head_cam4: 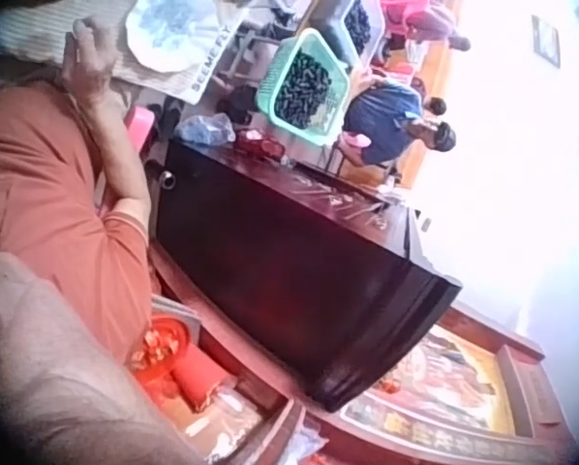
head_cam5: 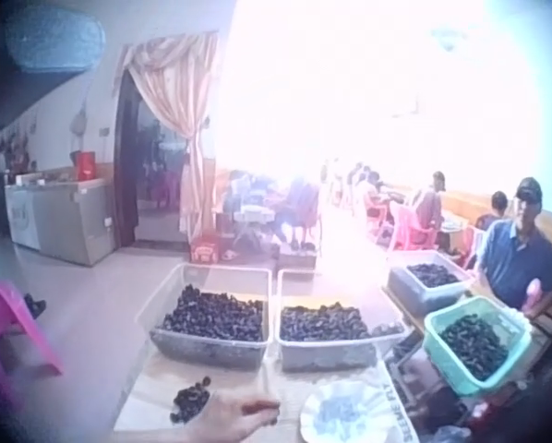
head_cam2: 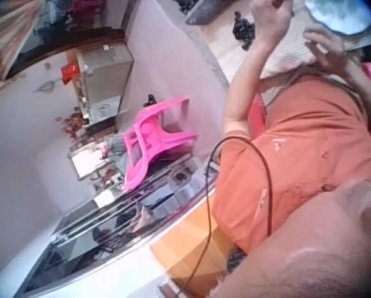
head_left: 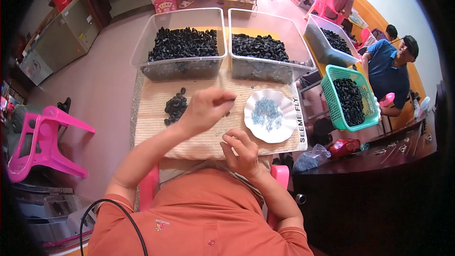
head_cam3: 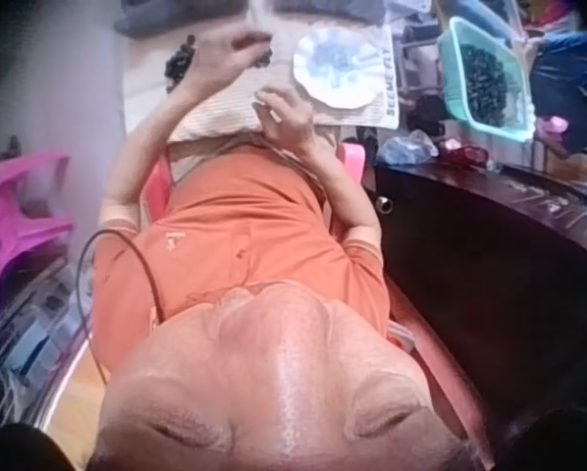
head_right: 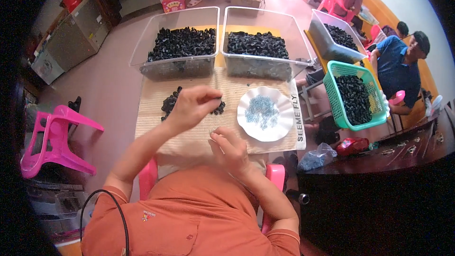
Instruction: The person assembles small black rubber rings with tiny white components by hand.
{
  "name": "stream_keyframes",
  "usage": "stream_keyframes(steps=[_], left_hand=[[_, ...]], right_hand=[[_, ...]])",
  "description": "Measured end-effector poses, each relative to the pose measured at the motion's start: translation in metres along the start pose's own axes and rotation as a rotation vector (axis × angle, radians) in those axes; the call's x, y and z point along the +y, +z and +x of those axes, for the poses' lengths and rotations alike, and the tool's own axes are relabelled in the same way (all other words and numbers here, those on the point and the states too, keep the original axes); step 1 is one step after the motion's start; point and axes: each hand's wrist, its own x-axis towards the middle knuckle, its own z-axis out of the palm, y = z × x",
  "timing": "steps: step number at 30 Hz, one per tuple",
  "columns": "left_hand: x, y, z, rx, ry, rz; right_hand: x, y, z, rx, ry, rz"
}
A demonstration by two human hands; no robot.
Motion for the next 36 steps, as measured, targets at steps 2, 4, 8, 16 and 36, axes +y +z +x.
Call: stream_keyframes(steps=[2,4,8,16,36], left_hand=[[0.018,0.000,0.043,0.034,0.131,0.116],[0.024,0.003,0.096,0.077,0.349,0.243],[0.021,0.000,0.172,0.030,0.202,0.492],[-0.013,-0.020,0.124,0.206,0.555,0.581],[-0.068,-0.080,-0.025,-0.185,0.243,0.639]], right_hand=[[0.000,-0.001,-0.003,0.007,-0.004,0.005],[-0.001,-0.002,-0.003,0.012,0.013,0.004],[-0.005,-0.001,-0.003,0.007,0.044,0.011],[0.003,-0.007,0.001,0.020,0.096,0.057],[-0.001,0.016,-0.013,-0.095,0.166,0.117]])
